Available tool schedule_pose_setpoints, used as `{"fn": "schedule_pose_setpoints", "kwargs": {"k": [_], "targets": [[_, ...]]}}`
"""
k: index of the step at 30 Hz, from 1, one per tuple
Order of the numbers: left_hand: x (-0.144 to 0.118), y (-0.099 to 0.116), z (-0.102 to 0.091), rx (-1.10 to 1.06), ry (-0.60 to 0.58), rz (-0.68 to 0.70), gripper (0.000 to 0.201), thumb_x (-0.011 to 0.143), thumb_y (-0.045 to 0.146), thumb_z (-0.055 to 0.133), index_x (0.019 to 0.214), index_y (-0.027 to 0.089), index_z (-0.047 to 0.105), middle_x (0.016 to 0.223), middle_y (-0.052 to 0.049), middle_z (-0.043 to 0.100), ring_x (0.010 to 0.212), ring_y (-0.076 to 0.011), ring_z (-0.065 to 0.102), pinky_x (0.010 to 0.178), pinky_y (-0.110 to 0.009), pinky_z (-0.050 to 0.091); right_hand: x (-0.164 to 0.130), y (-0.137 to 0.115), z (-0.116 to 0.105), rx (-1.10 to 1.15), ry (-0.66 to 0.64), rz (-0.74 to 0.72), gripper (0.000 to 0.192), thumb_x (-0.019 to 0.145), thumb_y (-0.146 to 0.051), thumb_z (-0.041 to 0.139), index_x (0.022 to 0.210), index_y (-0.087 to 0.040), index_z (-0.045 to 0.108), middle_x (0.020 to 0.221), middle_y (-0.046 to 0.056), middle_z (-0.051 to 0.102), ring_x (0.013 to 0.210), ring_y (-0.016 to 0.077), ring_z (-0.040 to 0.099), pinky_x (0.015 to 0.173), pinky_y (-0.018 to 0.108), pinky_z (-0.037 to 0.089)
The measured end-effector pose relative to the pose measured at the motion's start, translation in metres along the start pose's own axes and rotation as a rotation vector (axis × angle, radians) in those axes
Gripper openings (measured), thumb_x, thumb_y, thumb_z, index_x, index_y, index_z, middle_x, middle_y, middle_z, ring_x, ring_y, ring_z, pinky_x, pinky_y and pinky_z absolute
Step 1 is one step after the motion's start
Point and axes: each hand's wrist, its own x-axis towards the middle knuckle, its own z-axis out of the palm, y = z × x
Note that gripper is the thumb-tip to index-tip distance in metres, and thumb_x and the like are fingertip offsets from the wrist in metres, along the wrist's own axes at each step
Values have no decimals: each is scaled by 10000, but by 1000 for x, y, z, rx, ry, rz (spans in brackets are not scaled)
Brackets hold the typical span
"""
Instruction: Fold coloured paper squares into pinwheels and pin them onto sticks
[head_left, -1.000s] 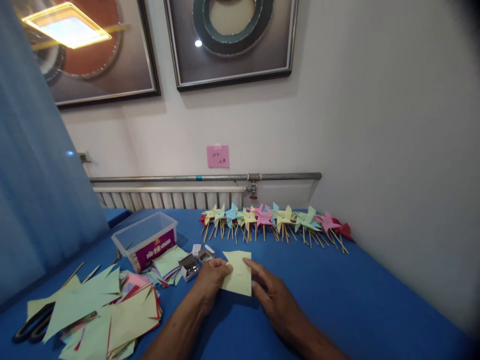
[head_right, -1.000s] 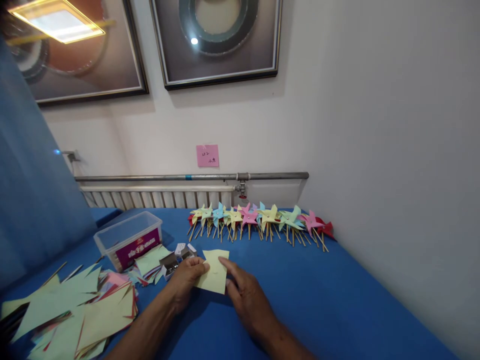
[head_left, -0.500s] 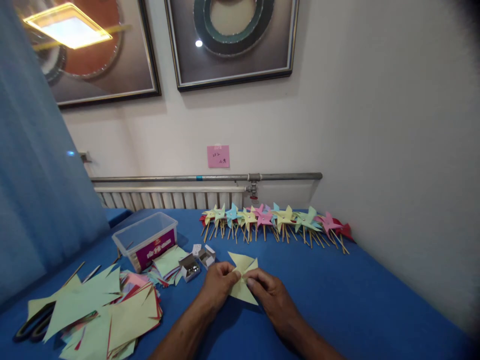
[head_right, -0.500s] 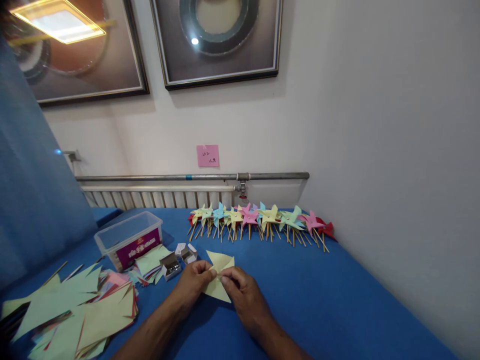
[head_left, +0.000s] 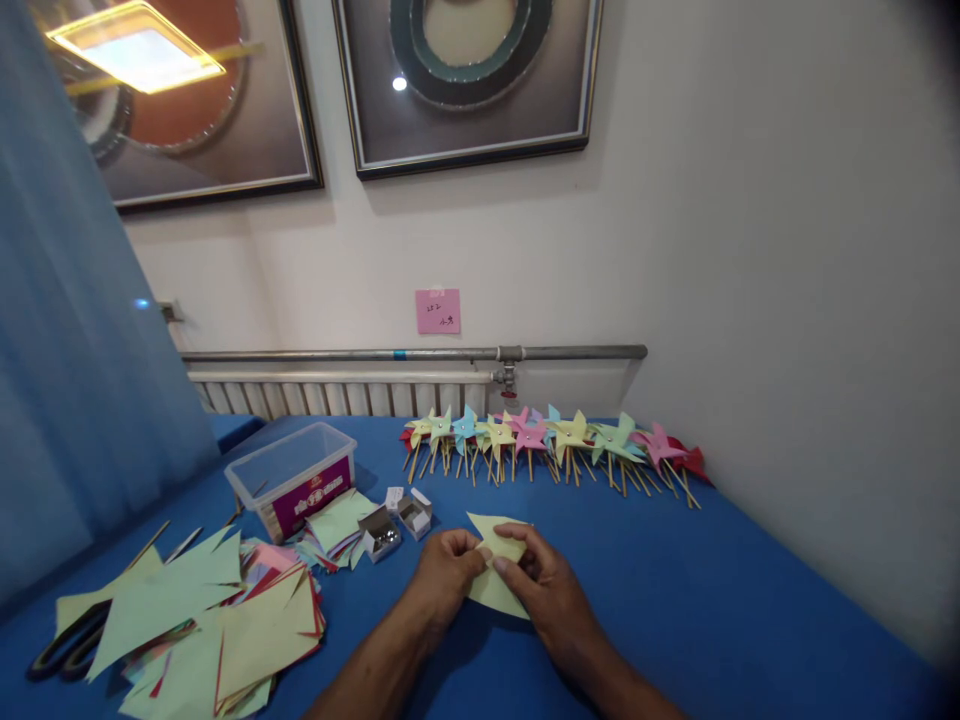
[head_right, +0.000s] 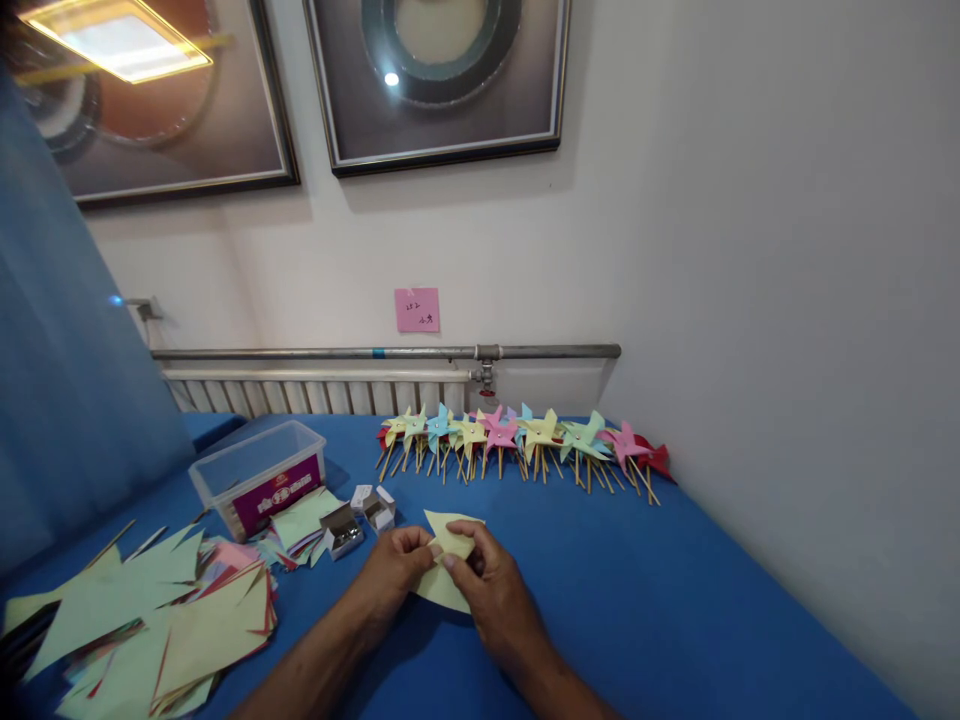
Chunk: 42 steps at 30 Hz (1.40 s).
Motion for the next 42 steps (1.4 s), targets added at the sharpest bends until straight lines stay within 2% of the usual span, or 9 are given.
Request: {"fn": "schedule_pose_setpoints", "kwargs": {"k": [12,17,19,22,24,26,29,33,42], "targets": [[-5,1,4,-125,-23,-48,492,565,574,850,642,175,571,553,11,604,505,-101,472,567,-258,338,-1,-5,4,-49,64,16,407,841,-504,644,1146,-235,637,678,-35,584,601,170,551,565,278,422],[-3,1,3,-40,19,-35,406,538,461,853,627,171,583,523,27,587,481,-91,452,536,-243,313,-5,-10,3,-129,53,-21,400,867,-440,625,1207,-231,649,667,-39,586,590,162,543,559,272,414],[-1,1,3,-40,39,-28,388,526,442,847,609,177,577,512,28,587,469,-90,452,527,-242,318,-6,-10,4,-101,50,-28,496,866,-431,633,1324,-243,606,695,-33,612,605,169,568,563,275,429],[2,0,3,-57,85,-3,384,515,444,845,605,175,587,511,21,602,460,-93,462,520,-241,332,-1,-7,5,78,77,-23,783,832,-448,689,1531,-263,390,835,-2,696,695,199,651,640,313,507],[4,-1,3,-76,131,20,398,507,464,848,607,172,596,506,19,606,451,-93,460,508,-238,327,3,-5,5,203,83,3,901,792,-482,739,1557,-249,324,907,29,735,735,221,688,699,355,544],[4,-1,4,-94,158,42,416,494,478,854,598,170,594,499,19,601,446,-91,455,498,-234,320,7,-3,5,256,45,38,826,751,-524,781,1451,-212,474,924,63,760,762,242,711,737,383,556],[3,-2,6,-107,136,57,416,501,466,868,601,162,602,513,20,603,460,-90,466,508,-231,343,10,-3,5,244,-34,55,587,723,-575,800,1137,-173,689,969,102,781,869,274,724,816,402,551],[0,-3,9,-116,107,55,395,521,435,876,604,163,603,520,32,589,474,-90,464,513,-226,351,8,-2,6,201,-25,53,541,736,-592,780,1066,-165,743,955,97,791,899,286,707,819,397,537],[-3,4,10,-52,127,-21,311,498,371,798,538,182,554,453,48,523,431,-76,395,472,-222,289,5,-3,3,117,-34,91,469,769,-540,729,1015,-143,767,868,73,782,754,231,668,674,317,492]]}}
